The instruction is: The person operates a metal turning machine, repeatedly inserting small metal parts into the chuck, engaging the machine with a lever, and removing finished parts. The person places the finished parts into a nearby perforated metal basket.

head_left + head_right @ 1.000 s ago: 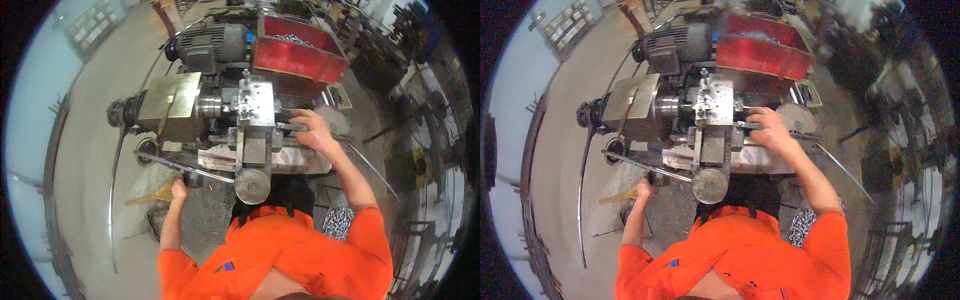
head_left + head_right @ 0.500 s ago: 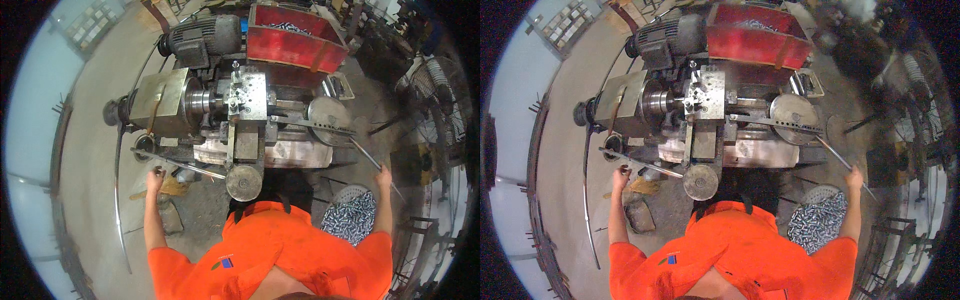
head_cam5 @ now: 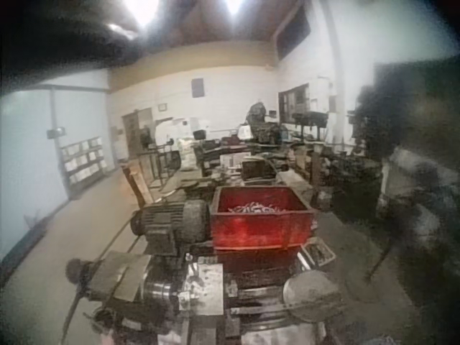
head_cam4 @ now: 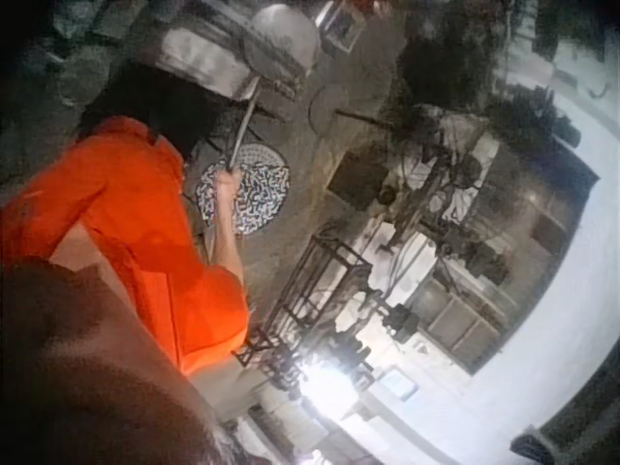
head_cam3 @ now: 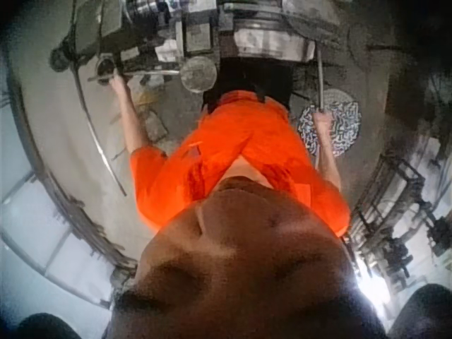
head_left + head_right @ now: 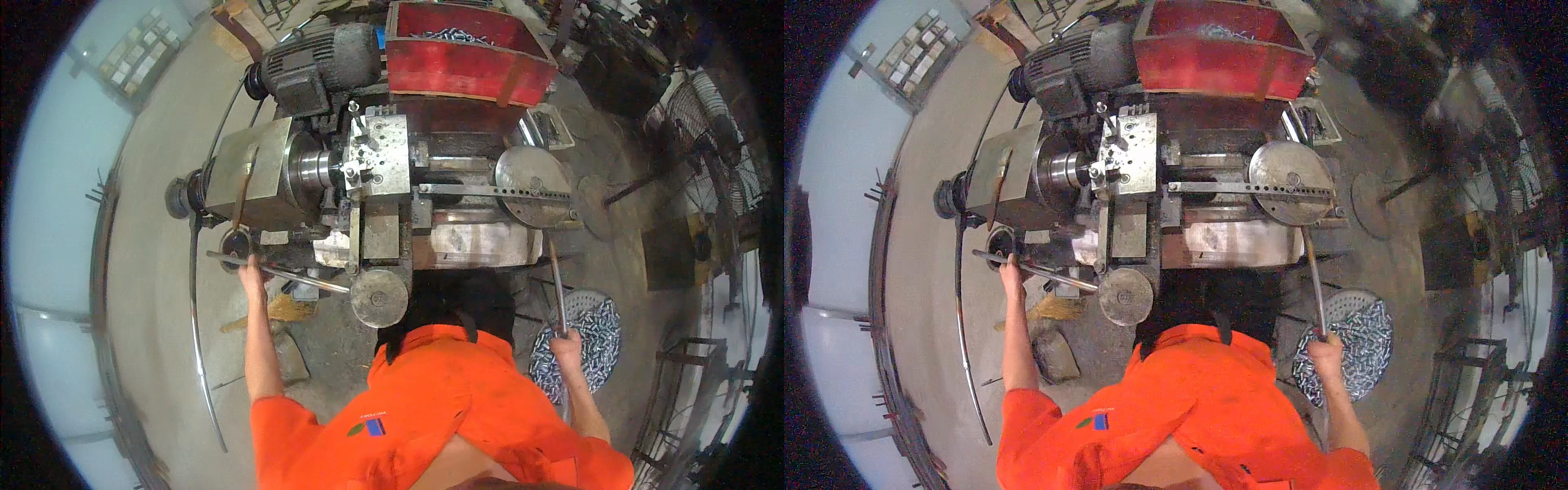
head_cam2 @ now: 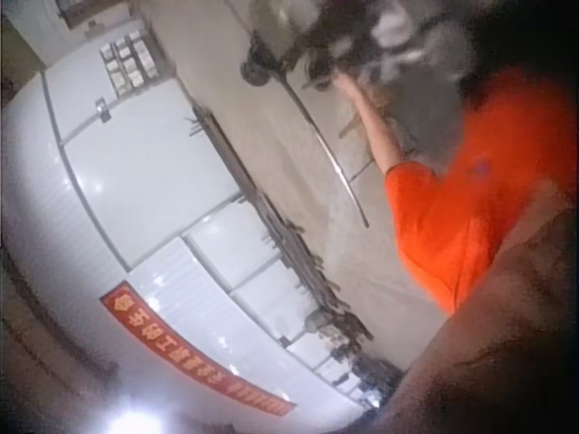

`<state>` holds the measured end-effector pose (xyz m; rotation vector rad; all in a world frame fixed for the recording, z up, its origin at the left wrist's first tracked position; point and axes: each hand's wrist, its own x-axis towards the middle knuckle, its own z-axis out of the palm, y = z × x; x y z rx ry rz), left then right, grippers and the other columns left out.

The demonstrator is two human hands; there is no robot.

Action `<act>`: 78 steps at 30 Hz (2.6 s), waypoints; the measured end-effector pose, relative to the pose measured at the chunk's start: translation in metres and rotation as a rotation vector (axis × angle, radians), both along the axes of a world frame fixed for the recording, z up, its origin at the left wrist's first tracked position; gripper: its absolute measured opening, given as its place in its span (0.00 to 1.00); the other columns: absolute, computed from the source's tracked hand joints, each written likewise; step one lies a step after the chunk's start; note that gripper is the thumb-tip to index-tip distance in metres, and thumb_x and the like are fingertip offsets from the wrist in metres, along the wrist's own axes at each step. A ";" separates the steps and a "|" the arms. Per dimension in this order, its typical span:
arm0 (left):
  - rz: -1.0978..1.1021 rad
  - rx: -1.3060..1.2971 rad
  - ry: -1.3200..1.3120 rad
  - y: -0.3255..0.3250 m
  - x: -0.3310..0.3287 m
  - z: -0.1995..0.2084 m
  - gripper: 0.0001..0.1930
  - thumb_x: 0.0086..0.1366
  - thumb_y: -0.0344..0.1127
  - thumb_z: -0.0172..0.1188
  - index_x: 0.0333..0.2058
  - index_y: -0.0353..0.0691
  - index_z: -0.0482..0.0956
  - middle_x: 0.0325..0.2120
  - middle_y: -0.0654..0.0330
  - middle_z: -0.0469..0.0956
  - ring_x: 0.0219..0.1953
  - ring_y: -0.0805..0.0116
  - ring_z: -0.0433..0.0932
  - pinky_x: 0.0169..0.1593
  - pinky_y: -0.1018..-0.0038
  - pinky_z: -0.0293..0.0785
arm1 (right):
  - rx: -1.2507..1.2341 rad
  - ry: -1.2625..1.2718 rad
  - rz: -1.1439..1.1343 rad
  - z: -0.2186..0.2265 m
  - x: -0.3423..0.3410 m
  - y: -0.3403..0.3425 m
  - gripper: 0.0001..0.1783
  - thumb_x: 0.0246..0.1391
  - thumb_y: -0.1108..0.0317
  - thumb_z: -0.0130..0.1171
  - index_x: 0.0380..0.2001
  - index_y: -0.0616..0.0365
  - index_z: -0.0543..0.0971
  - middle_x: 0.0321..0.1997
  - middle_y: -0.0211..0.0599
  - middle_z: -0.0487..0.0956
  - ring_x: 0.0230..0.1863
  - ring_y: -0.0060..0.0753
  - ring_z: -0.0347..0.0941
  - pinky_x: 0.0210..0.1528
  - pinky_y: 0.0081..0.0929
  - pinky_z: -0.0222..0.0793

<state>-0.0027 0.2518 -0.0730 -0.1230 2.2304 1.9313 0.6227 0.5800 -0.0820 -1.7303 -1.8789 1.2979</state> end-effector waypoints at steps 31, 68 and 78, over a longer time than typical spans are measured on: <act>-0.176 0.017 -0.138 -0.025 0.003 0.007 0.25 0.62 0.52 0.50 0.45 0.33 0.70 0.32 0.52 0.77 0.28 0.63 0.79 0.31 0.69 0.77 | 0.973 -0.881 -0.058 0.014 -0.031 0.210 0.45 0.31 0.61 0.60 0.58 0.61 0.62 0.59 0.49 0.65 0.59 0.49 0.61 0.64 0.42 0.50; -0.257 -0.891 0.529 -0.130 0.017 0.057 0.16 0.59 0.35 0.57 0.46 0.38 0.74 0.28 0.50 0.79 0.30 0.63 0.78 0.34 0.70 0.72 | 0.918 0.486 1.071 0.188 -0.424 0.033 0.21 0.29 0.63 0.57 0.32 0.60 0.79 0.35 0.45 0.78 0.40 0.49 0.72 0.45 0.36 0.68; 0.080 -1.543 0.255 -0.230 0.036 0.073 0.17 0.55 0.46 0.58 0.38 0.40 0.76 0.28 0.49 0.79 0.33 0.50 0.78 0.37 0.59 0.74 | 0.847 0.080 1.178 0.163 -0.524 -0.012 0.12 0.23 0.64 0.55 0.16 0.57 0.81 0.22 0.49 0.77 0.29 0.52 0.75 0.36 0.37 0.72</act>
